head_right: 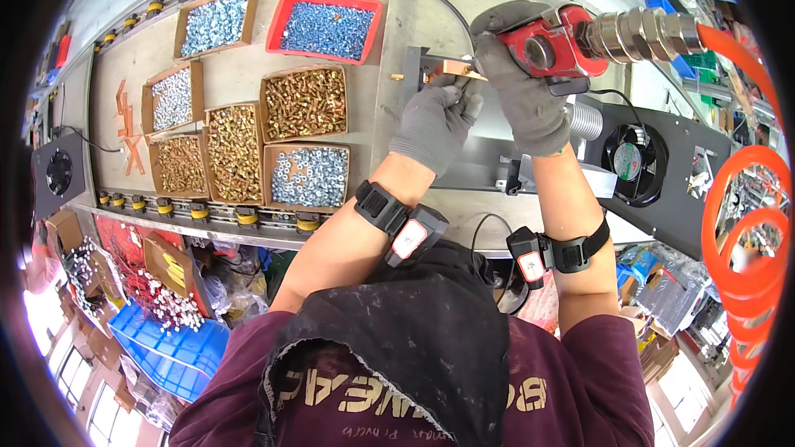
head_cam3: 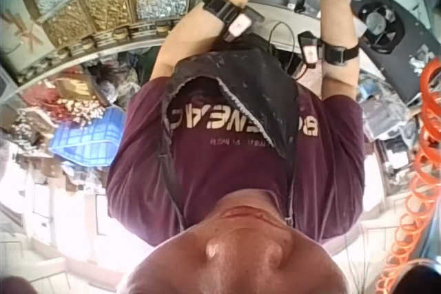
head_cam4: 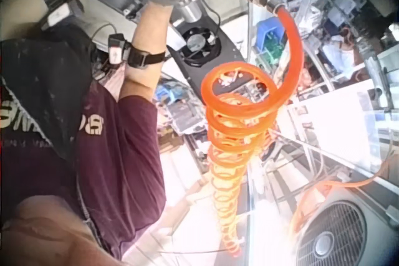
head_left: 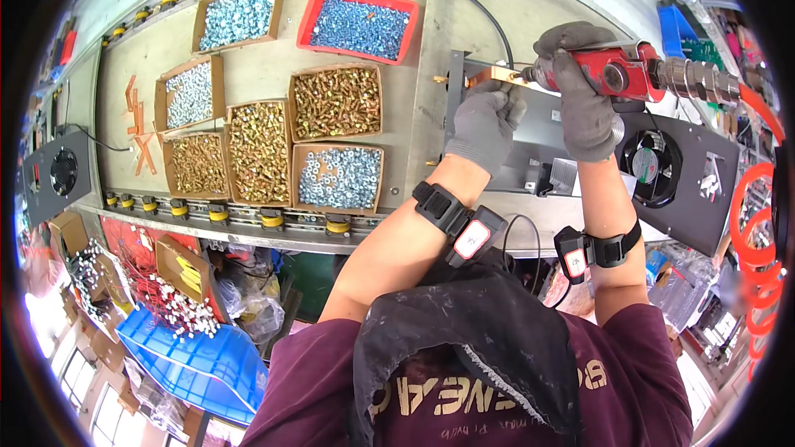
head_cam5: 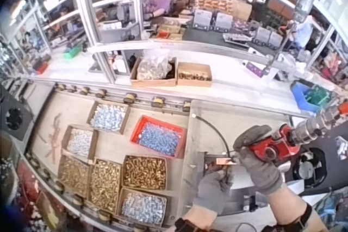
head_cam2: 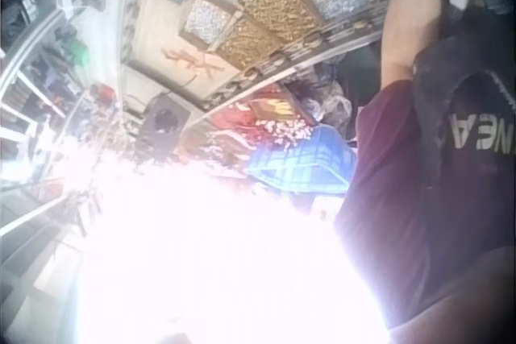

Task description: Manually assemble components into a metal electronics enclosure using an electric screwdriver.

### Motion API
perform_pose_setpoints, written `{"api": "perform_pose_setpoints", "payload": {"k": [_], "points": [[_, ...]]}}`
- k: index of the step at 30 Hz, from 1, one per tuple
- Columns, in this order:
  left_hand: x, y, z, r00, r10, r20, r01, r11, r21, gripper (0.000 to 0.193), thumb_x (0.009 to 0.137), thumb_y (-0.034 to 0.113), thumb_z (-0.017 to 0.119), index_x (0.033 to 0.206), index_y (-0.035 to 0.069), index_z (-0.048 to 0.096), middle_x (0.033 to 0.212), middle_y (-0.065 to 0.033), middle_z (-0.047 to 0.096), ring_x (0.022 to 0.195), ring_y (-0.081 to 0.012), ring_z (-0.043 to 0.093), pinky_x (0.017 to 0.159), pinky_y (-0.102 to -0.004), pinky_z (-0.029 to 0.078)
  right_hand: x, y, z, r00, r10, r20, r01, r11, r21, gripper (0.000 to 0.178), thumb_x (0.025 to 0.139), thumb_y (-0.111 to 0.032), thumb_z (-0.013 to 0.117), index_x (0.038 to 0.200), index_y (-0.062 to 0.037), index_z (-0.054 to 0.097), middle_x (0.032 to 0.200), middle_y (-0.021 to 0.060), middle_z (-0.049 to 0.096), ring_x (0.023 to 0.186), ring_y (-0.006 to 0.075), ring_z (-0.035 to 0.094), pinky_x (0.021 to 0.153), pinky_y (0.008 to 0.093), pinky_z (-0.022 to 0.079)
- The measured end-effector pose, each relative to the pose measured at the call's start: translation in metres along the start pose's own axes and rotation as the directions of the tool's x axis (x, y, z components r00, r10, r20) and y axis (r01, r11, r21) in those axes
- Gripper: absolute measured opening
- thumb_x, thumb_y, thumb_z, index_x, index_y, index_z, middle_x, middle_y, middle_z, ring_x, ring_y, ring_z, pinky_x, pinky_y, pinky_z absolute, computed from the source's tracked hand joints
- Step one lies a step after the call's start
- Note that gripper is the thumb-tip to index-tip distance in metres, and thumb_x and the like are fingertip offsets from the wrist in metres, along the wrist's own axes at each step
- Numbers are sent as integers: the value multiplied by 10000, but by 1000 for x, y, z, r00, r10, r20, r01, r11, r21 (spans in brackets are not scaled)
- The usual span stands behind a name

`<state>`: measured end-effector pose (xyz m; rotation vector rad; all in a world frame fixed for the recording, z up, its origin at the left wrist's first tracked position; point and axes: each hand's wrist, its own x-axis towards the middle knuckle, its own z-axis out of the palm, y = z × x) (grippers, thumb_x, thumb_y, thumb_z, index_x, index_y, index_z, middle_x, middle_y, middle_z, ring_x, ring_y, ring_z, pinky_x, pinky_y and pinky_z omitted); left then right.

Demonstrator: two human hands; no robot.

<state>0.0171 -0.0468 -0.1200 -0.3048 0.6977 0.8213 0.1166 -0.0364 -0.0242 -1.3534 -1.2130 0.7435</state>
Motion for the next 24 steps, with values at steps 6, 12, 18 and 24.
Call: {"api": "perform_pose_setpoints", "payload": {"k": [6, 12, 18, 24], "points": [[-14, 26, -22, 992, -76, 105, 42, 957, 287, 298, 903, -30, 430, 1193, -29, 500, 1112, -156, 612, 1029, -264, 609, 890, -388, 535, 5, -4, 9, 983, -93, -157, 98, 995, 25, 149, 809, 57, 651, 936, -14, 618, 850, 71, 666, 696, 113, 606, 604, 257, 512], [-88, 135, -105, 936, -100, 338, -175, 700, 693, 274, 931, 88, 539, 1176, -35, 545, 1172, -157, 609, 1095, -243, 594, 953, -371, 508, 12, -5, 1, 991, 100, -90, -94, 993, 66, 144, 865, -53, 608, 1004, -19, 591, 940, 112, 665, 826, 173, 632, 692, 305, 521], [-146, 218, -172, 988, 95, 120, -150, 449, 881, 222, 905, -36, 447, 1087, -32, 574, 1073, -127, 616, 1035, -201, 605, 936, -333, 524, 13, 2, -10, 989, 141, -52, -144, 987, -68, 243, 909, -110, 574, 1126, -2, 595, 1022, 131, 675, 862, 175, 652, 725, 313, 535], [-156, 215, -178, 993, 100, 71, -109, 461, 881, 231, 929, -60, 421, 1123, -50, 547, 1125, -159, 598, 1033, -229, 615, 909, -337, 547, 5, -16, 0, 993, 25, -113, -31, 998, -53, 226, 956, -115, 522, 1099, 8, 645, 1055, 91, 682, 956, 130, 644, 837, 271, 508]]}}
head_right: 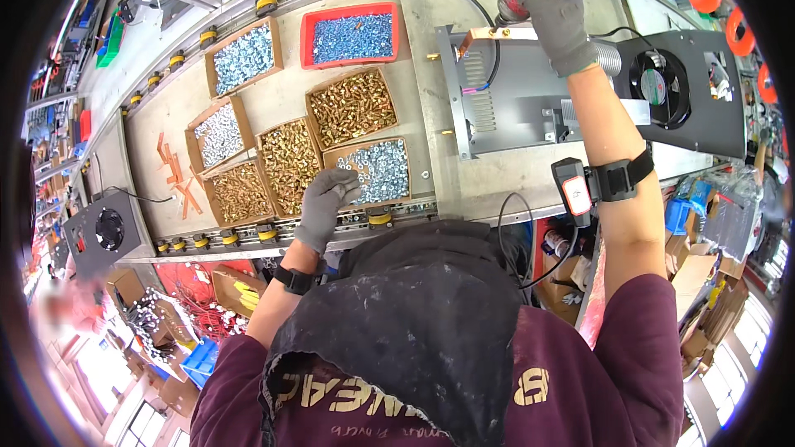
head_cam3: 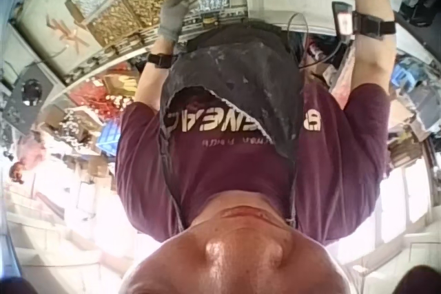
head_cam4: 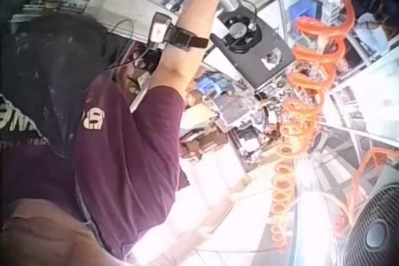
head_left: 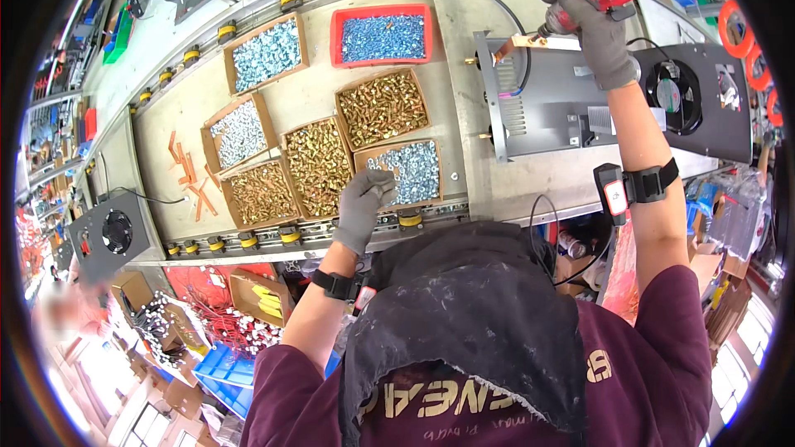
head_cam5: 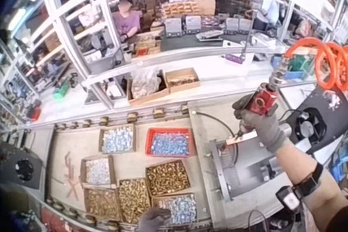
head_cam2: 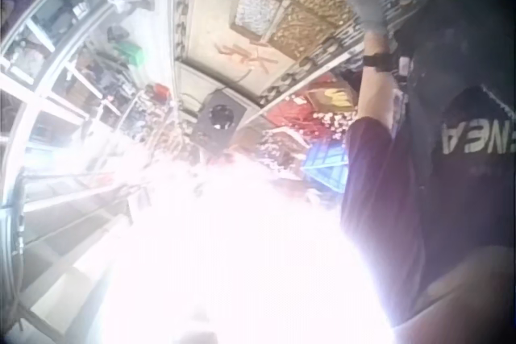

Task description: Manually assemble components into a metal electronics enclosure using an electric screwdriver.

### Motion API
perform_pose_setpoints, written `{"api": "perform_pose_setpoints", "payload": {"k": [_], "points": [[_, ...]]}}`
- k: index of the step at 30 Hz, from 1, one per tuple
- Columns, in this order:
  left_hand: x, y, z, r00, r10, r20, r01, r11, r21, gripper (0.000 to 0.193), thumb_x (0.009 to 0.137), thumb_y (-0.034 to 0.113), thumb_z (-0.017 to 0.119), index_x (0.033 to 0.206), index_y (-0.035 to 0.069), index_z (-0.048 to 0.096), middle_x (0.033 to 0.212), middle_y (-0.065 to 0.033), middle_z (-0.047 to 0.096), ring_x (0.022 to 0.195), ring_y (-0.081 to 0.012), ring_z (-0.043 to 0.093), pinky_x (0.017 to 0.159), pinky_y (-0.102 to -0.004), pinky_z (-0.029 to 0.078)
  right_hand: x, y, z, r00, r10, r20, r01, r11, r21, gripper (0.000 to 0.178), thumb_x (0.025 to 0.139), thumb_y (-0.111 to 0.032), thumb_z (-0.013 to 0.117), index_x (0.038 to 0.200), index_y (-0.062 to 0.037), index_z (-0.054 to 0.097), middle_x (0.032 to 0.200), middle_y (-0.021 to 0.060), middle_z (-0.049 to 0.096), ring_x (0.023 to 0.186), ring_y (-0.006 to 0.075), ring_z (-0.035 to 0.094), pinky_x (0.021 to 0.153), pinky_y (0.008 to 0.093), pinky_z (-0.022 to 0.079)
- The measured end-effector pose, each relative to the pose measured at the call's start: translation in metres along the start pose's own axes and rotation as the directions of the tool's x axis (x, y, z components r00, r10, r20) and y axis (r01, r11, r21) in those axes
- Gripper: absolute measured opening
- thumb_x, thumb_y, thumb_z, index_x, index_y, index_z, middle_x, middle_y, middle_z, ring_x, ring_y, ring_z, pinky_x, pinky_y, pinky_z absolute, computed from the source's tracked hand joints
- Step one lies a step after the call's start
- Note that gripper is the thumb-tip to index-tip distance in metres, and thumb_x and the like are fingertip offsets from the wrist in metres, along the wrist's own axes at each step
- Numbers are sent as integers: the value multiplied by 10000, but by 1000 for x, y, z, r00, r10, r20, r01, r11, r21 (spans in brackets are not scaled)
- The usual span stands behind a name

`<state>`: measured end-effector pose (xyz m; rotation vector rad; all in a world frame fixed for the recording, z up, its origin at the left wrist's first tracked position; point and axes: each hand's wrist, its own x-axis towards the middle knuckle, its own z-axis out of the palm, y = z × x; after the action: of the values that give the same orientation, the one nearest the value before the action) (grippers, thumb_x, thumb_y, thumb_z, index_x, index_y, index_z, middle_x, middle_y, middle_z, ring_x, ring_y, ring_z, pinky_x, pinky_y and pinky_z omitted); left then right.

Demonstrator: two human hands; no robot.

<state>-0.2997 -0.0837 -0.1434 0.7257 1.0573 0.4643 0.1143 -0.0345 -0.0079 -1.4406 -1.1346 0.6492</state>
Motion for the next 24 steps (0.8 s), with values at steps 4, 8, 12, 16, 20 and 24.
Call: {"api": "perform_pose_setpoints", "payload": {"k": [4, 8, 12, 16, 20, 24], "points": [[-1, -2, 5, 992, 62, -106, -41, 981, 188, 180, 930, -11, 488, 1086, -52, 568, 1035, -151, 633, 888, -219, 660, 763, -308, 585, -47, -29, -36, 979, -191, 72, 204, 911, -358, 270, 934, -107, 514, 1153, 10, 620, 1155, 78, 655, 1070, 180, 620, 910, 329, 500], [3, 5, -13, 930, 281, -236, -28, 696, 718, 258, 901, 122, 644, 1095, -39, 589, 852, -115, 675, 676, -168, 656, 550, -271, 537, -150, -31, -120, 962, 160, 221, -156, 987, -32, 296, 930, -91, 508, 1211, 1, 519, 1179, 97, 585, 1094, 210, 572, 944, 384, 501], [6, 23, -18, 741, 562, -367, 390, 84, 917, 402, 884, 356, 653, 1208, 120, 616, 1227, -132, 608, 1050, -298, 622, 869, -400, 506, -300, 15, -208, 818, 575, 25, -557, 803, -211, 470, 794, 44, 674, 1229, -42, 519, 1134, 59, 585, 1042, 165, 574, 906, 321, 503], [25, 38, 30, 778, 455, -434, 405, 165, 899, 431, 861, 398, 647, 1225, 167, 619, 1290, -113, 570, 1161, -305, 565, 944, -411, 469, -426, 98, -297, 624, 715, -314, -761, 648, -37, 605, 780, -18, 747, 1319, 6, 473, 1208, 69, 591, 1058, 154, 584, 920, 298, 473], [47, 37, 109, 887, 371, -273, 243, 128, 962, 450, 840, 391, 662, 1227, 167, 618, 1279, -100, 573, 1164, -305, 561, 944, -406, 465, -510, 148, -381, 556, 627, -545, -821, 314, -476, 708, 765, -167, 775, 1358, 3, 429, 1331, 195, 516, 1172, 321, 532, 974, 378, 436], [71, 43, 178, 818, 557, -144, 76, 143, 987, 467, 820, 347, 692, 1233, 149, 599, 1260, -103, 577, 1144, -317, 561, 933, -417, 468, -540, 170, -418, 525, 518, -676, -802, 36, -596, 729, 789, -319, 725, 1392, -63, 405, 1372, 241, 464, 1235, 423, 466, 1001, 459, 410]]}}
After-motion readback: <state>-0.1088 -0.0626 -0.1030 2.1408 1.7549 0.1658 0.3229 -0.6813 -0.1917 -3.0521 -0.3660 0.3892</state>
